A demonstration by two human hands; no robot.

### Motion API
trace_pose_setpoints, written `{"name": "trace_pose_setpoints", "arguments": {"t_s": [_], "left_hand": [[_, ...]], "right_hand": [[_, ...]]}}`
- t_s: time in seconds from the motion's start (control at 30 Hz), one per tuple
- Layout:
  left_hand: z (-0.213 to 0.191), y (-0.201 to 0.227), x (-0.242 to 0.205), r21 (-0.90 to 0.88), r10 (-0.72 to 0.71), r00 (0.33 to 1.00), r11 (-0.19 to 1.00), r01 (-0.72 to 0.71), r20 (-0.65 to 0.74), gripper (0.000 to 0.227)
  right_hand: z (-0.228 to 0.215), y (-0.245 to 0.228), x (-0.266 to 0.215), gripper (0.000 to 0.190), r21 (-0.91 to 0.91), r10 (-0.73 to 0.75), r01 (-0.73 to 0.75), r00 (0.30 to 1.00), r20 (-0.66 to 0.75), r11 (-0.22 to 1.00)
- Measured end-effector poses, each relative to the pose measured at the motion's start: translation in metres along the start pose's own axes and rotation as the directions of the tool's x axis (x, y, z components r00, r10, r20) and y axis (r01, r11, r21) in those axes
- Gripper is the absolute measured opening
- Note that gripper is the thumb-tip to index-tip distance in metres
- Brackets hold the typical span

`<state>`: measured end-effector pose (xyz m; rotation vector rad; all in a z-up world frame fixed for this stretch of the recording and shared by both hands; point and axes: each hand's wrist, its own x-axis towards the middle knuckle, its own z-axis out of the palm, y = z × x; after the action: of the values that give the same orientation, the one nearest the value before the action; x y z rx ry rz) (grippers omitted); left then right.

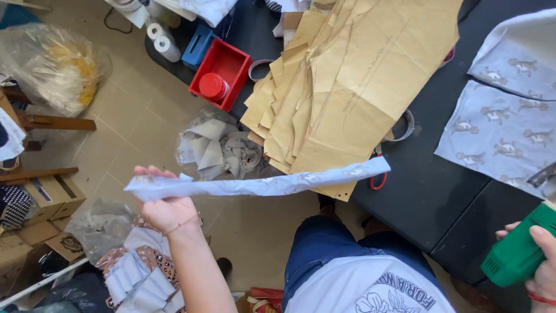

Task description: The person selects a paper pattern from a stack and places it on a piece of patterned fabric. They trace the pattern's outline onto the fabric using a pen. Then, they use an electric rotary cutter to cut the fabric along the traced lines. Finally, they fold the cut fabric piece and apply a piece of tape to it.

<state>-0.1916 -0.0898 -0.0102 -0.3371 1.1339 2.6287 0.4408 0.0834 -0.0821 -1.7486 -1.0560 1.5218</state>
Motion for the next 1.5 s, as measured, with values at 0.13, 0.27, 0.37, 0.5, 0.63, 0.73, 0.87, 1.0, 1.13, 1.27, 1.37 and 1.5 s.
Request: {"name": "trace_pose_setpoints", "arguments": {"t_s": [0.13,0.27,0.37,0.5,0.63,0.73,0.87,1.0,1.13,1.27,1.37,1.5], "left_hand": [[0.036,-0.004,0.041,0.132,0.11,0.994,0.986,-0.106,-0.02,0.026],[0.039,0.013,0.12,-0.042,0.28,0.931,0.954,-0.298,-0.236,0.042],[0.043,0.026,0.148,-0.045,0.511,0.84,0.849,-0.527,-0.182,0.034],[0.067,0.018,0.13,0.066,0.717,0.695,0.697,-0.714,-0.056,0.016],[0.082,-0.013,0.088,0.211,0.758,0.649,0.627,-0.75,0.055,0.02],[0.058,-0.051,0.062,0.687,0.635,0.708,0.366,-0.628,0.309,0.002],[0.044,-0.089,-0.006,0.782,-0.31,0.835,-0.309,-0.541,0.455,0.033],[0.036,-0.128,-0.051,0.778,-0.582,0.799,-0.428,-0.46,0.152,0.099],[-0.006,-0.145,-0.031,0.893,-0.409,0.894,-0.312,-0.324,0.182,0.094],[-0.082,-0.138,0.047,0.964,0.024,0.97,-0.124,-0.237,0.241,0.063],[-0.14,-0.119,0.1,0.995,0.227,0.973,-0.097,-0.023,0.045,0.07],[-0.115,-0.107,0.094,0.958,0.24,0.963,-0.281,-0.05,0.121,0.095]], "right_hand": [[-0.012,0.01,0.001,0.04,0.006,-0.025,0.025,1.0,-0.007,1.0],[-0.02,0.007,-0.011,0.037,-0.049,-0.036,0.034,0.998,-0.059,0.998],[-0.038,0.016,-0.016,0.037,-0.083,-0.015,0.007,0.996,-0.087,0.997],[-0.083,0.056,-0.011,0.042,-0.009,0.054,-0.055,0.995,-0.089,0.998],[-0.086,0.041,-0.025,0.041,-0.019,0.021,-0.024,0.987,-0.158,1.0],[-0.112,0.046,-0.032,0.037,-0.056,0.1,-0.115,0.97,-0.223,0.992],[-0.168,0.097,-0.013,0.041,0.027,0.048,-0.044,0.981,-0.188,0.999],[-0.138,0.049,-0.044,0.04,0.061,0.194,-0.184,0.935,-0.297,0.981],[-0.175,0.083,-0.033,0.042,0.041,0.168,-0.163,0.959,-0.226,0.986],[-0.155,0.057,-0.044,0.04,0.028,0.165,-0.163,0.951,-0.263,0.986],[-0.137,0.032,-0.058,0.037,0.001,0.172,-0.181,0.936,-0.307,0.984],[-0.08,-0.03,-0.072,0.037,-0.179,-0.135,0.045,0.837,-0.53,0.983]]}}
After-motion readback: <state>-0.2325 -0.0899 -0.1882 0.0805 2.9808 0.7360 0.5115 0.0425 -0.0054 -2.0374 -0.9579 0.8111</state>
